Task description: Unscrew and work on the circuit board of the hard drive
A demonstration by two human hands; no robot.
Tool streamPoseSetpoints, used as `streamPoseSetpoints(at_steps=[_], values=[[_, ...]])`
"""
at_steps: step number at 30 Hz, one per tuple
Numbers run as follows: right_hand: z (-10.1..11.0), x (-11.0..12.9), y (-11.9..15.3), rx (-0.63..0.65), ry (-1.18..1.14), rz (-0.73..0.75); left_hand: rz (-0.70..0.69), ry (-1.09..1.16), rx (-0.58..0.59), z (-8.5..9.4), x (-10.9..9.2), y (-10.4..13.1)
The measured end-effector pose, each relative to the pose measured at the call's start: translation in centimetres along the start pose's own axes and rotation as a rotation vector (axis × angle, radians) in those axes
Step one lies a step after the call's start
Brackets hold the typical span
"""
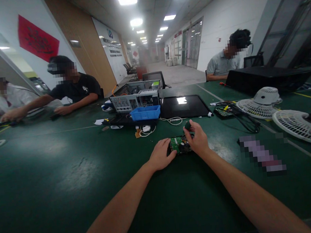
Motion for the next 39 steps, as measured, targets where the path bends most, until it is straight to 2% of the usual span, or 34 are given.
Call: streamPoseSetpoints(at_steps=[7,13,22,29,35,39], values=[[0.5,0.44,-0.61,0.015,0.05,0.033,-0.006,-0.034,-0.014,-0.21,0.08,-0.01],[0.58,0.74,-0.77,0.018,0.005,0.051,-0.007,-0.028,-0.012,-0.2,0.11,-0.01],[0.7,0.86,-0.87,0.02,0.005,0.01,-0.004,-0.016,0.0,-0.13,0.13,-0.01],[0.53,0.86,-0.53,0.073,0.021,-0.028,0.006,-0.005,0.008,-0.07,0.11,-0.02],[0.53,0.97,-0.64,0.081,0.008,0.004,0.013,-0.009,0.015,-0.01,0.04,-0.03],[0.28,0.75,-0.31,0.097,-0.024,-0.026,0.006,-0.016,0.013,0.12,-0.14,0.01]])
Point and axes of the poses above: each hand's wrist, its own y-axis away from the middle knuckle, its own z-axis out of the back of the hand, x = y × z, the point moved 2 cm from there along -y, towards the middle knuckle, and after that the axes turned 12 degrees about z, right-handed, at the moved point
